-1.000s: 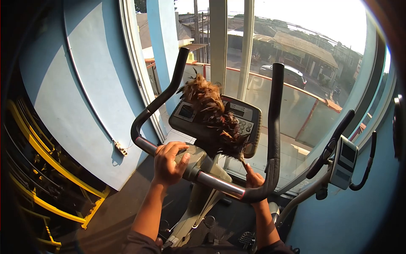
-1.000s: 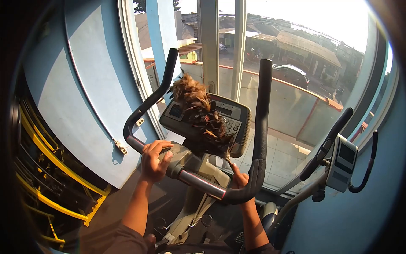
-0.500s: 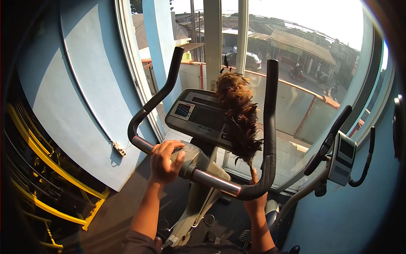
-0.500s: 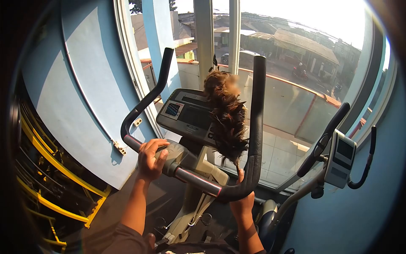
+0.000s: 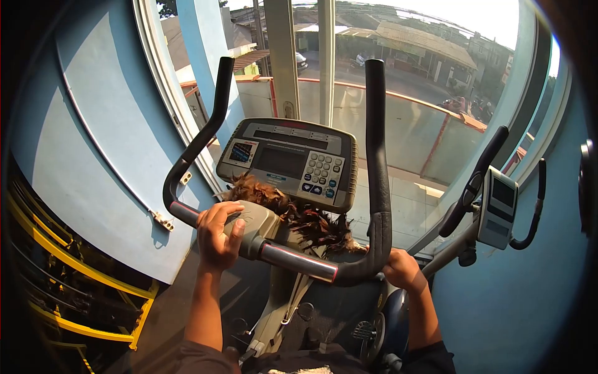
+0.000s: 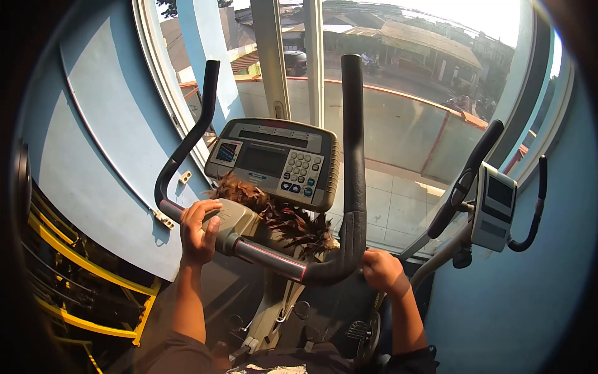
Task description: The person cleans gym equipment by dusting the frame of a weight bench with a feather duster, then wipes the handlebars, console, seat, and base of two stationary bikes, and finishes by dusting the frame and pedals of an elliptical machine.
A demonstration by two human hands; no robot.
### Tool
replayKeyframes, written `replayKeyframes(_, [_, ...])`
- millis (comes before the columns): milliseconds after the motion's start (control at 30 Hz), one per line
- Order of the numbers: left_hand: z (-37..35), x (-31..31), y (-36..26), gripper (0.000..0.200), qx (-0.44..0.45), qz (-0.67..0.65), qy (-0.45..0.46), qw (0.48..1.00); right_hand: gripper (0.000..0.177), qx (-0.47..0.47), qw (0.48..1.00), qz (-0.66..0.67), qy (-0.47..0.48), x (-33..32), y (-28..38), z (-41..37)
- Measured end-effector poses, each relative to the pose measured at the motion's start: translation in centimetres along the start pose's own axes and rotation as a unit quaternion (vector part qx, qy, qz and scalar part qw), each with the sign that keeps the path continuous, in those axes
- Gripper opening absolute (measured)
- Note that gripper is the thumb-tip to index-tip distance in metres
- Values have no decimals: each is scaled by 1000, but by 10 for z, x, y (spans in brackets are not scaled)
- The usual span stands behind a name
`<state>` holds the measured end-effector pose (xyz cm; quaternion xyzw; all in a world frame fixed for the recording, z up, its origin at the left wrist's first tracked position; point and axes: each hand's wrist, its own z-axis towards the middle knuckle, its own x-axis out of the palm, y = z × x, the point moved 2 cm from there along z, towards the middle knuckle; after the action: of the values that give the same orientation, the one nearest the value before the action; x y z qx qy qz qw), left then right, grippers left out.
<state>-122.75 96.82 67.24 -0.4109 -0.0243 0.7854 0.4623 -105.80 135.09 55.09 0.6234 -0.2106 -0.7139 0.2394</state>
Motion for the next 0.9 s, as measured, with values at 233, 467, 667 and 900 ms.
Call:
replayKeyframes(233, [0,3,2,36,6,1,-6,1000,31,145,969,141,-139,-43,-17,-123])
replayKeyframes(467, [1,4,0,37,2,-1,-9,1000,36,66,978,135,-143,16,-10,-106])
replayKeyframes(667, [1,3,-4,37,2,2,-3,1000,46,-50,996,8,-77,33,44,24])
replayKeyframes(900, [1,4,-1,38,4,3,5,1000,31,-96,988,-85,-85,28,127,119])
